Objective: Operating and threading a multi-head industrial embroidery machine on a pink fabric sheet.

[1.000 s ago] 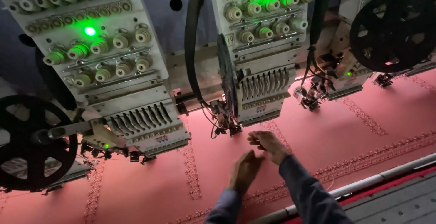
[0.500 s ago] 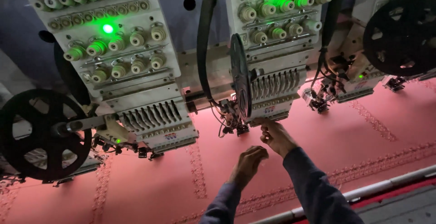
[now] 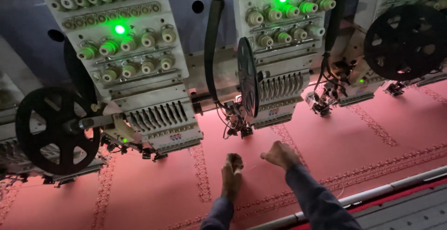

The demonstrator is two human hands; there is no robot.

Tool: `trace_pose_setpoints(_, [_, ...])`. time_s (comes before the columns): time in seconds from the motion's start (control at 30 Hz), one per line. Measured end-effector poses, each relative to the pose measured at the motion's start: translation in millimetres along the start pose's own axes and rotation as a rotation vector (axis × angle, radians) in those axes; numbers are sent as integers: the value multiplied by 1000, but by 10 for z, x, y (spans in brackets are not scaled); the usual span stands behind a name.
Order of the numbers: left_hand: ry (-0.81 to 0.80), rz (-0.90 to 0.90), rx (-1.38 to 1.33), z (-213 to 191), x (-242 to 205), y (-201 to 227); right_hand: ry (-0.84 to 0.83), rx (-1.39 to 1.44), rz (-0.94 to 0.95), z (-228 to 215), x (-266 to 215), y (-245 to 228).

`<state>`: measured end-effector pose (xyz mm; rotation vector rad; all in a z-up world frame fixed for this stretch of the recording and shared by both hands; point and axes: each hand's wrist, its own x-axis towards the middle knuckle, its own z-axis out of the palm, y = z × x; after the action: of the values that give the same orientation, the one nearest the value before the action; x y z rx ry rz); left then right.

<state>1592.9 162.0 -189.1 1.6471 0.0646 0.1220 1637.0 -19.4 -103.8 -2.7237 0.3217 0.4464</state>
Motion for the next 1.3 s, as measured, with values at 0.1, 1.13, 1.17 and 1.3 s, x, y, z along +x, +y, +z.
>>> trace_pose_setpoints(0.1, [3, -6, -5, -31, -135, -7, 54, -131, 14, 333, 45, -63])
trace_pose_setpoints(1.13, [46, -119, -1059, -576, -433, 1015, -782, 896, -534, -334, -1873, -120])
trace_pose_setpoints(1.17, [56, -121, -1059, -432, -541, 733, -792, 893, -534, -389, -1889, -199])
trace_pose_setpoints(1.3, [-575, 6, -725, -215, -1178, 1138, -463, 831, -624, -616, -1612, -573])
